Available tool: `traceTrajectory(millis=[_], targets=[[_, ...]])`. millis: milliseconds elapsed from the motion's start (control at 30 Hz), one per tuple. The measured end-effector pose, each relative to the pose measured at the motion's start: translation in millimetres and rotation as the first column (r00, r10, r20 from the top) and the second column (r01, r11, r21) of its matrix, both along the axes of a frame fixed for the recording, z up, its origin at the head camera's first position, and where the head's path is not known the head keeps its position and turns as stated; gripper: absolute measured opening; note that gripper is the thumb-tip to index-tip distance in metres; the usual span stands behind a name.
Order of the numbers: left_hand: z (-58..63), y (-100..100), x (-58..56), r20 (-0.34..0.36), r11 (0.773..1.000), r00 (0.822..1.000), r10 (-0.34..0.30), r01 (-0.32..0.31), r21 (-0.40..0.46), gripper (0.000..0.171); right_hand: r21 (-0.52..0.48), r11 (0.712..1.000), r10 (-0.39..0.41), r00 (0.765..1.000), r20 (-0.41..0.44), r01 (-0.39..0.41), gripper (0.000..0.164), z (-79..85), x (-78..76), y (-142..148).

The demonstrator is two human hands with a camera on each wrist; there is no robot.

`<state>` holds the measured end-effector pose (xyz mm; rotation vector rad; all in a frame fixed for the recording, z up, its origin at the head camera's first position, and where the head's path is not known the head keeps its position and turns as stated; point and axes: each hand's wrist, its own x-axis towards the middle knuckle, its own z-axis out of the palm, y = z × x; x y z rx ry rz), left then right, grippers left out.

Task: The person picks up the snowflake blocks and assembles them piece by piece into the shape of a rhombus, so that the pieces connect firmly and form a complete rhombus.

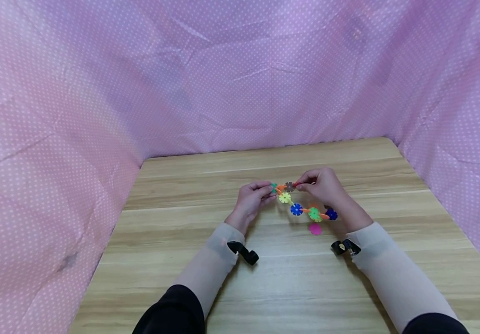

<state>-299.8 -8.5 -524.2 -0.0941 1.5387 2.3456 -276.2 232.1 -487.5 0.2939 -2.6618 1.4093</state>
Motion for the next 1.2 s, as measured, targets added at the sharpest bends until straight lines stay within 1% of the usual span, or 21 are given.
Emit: traceTrajectory(millis=[67,167,233,300,400,500,600,700,767,833,933,1000,1033,1067,1100,1133,1200], targets=[[-0.9,-0.5,-0.8,0.014,1.0,1.0,-0.009,0.01,-0.011,0.027,-0.015,1.0,0.001,1.0,0.031,-0.001,0.002,0.5,-0.2,1.4],[-2.8,-2.0,-2.0,0.03,0.998,0.999,-0.034,0.036,-0.057,0.016,-0.053,0.999,0.015,0.996,0.09,-0.01,0.008,1.4,-1.4,4.1],[-3.8,-3.1,-2.3,0.018,0.992,0.997,-0.07,0.072,-0.102,0.013,-0.069,0.997,0.036,0.992,0.124,-0.028,0.01,1.9,-2.1,5.9],[-4.5,-3.9,-2.3,-0.013,0.981,0.992,-0.123,0.12,-0.156,0.017,-0.07,0.996,0.073,0.987,0.145,-0.063,0.011,2.8,-2.3,7.0],[-5.3,-3.7,-2.0,-0.082,0.952,0.974,-0.212,0.187,-0.243,0.024,-0.085,0.985,0.161,0.973,0.166,-0.149,0.013,2.5,-2.7,7.8],[-6.7,-2.0,-1.1,-0.147,0.92,0.946,-0.289,0.232,-0.315,0.026,-0.125,0.966,0.246,0.951,0.188,-0.225,0.014,0.4,-2.9,6.9],[-9.1,0.6,0.1,-0.196,0.898,0.919,-0.342,0.259,-0.355,0.024,-0.126,0.956,0.286,0.939,0.191,-0.265,0.014,-2.5,-2.3,4.9],[-11.4,2.6,1.3,-0.217,0.886,0.902,-0.372,0.275,-0.374,0.021,-0.106,0.951,0.305,0.935,0.184,-0.289,0.013,-4.1,-1.0,4.1],[-12.3,3.3,1.7,-0.222,0.886,0.899,-0.377,0.28,-0.371,0.02,-0.099,0.948,0.317,0.93,0.186,-0.303,0.013,-3.3,0.2,4.3],[-12.7,3.2,1.7,-0.22,0.887,0.9,-0.376,0.281,-0.366,0.019,-0.079,0.945,0.326,0.926,0.19,-0.316,0.015,-1.0,1.3,6.5],[-12.8,2.4,1.4,-0.216,0.885,0.9,-0.378,0.283,-0.37,0.019,0.01,0.95,0.305,0.934,0.184,-0.312,0.019,3.1,1.4,14.4],[-12.2,1.8,1.8,-0.208,0.881,0.901,-0.38,0.284,-0.378,0.019,0.108,0.952,0.266,0.949,0.169,-0.286,0.021,5.9,1.0,22.9],[-11.7,1.4,2.0,-0.204,0.879,0.901,-0.382,0.286,-0.382,0.019,0.173,0.95,0.232,0.959,0.162,-0.259,0.02,6.9,0.6,27.9],[-11.1,1.1,2.2,-0.199,0.876,0.901,-0.385,0.289,-0.386,0.018,0.245,0.941,0.198,0.968,0.156,-0.232,0.019,8.1,0.6,33.3],[-10.4,0.7,2.4,-0.194,0.874,0.901,-0.388,0.293,-0.387,0.018,0.314,0.926,0.166,0.973,0.158,-0.209,0.018,9.1,0.8,38.8],[-9.7,0.4,2.7,-0.19,0.873,0.901,-0.389,0.295,-0.388,0.018,0.377,0.906,0.135,0.976,0.168,-0.19,0.016,10.6,1.6,44.2],[-8.6,-0.1,2.9,-0.184,0.871,0.901,-0.393,0.301,-0.388,0.018,0.478,0.861,0.075,0.973,0.217,-0.173,0.01,12.3,3.3,54.3]])
